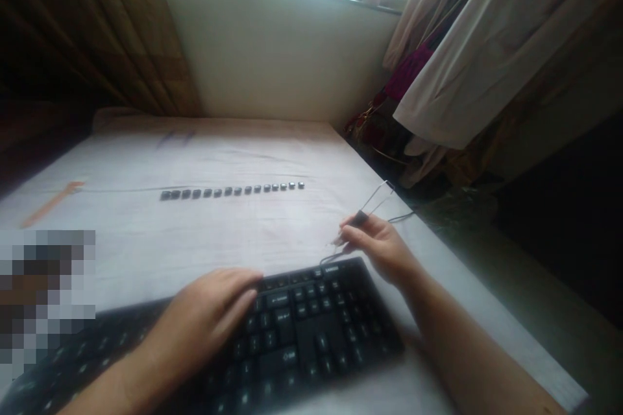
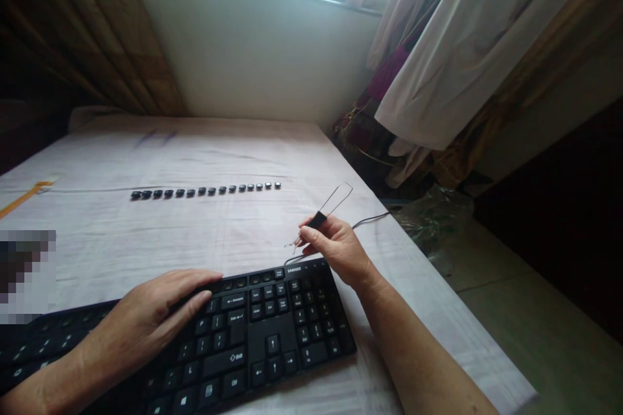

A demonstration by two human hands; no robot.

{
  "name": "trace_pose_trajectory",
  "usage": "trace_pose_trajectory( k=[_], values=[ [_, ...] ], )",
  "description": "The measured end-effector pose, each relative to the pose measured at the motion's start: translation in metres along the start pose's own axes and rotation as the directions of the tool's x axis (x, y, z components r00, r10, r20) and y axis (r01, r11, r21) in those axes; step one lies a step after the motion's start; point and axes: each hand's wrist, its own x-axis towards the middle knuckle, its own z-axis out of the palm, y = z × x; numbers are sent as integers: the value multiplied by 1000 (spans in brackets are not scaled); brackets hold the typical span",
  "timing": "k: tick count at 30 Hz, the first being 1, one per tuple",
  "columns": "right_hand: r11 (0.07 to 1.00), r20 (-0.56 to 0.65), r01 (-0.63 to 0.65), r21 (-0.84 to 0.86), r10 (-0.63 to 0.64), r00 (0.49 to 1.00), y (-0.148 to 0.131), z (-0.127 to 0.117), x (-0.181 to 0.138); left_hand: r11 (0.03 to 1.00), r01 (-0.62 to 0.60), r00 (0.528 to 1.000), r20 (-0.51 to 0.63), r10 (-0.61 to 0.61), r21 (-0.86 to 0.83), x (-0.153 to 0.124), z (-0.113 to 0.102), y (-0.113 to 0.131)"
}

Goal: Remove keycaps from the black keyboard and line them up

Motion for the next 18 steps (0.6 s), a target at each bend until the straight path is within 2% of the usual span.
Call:
trace_pose_trajectory(
  k=[2, 8, 18],
  values=[
    [1000, 12, 15, -16, -15, 1000, 2, -3, 0, 1000, 3, 1000, 8, -3, 5, 0, 0, 0],
    [993, 233, 3, -117, 25, 972, 10, -1, -4, 1000, 0, 1000, 0, 0, -1, 1, 0, 0],
    [954, 294, 118, -275, -34, 955, 11, 5, -7, 1000, -10, 1000, -13, 11, 10, 0, -2, 3]
  ],
)
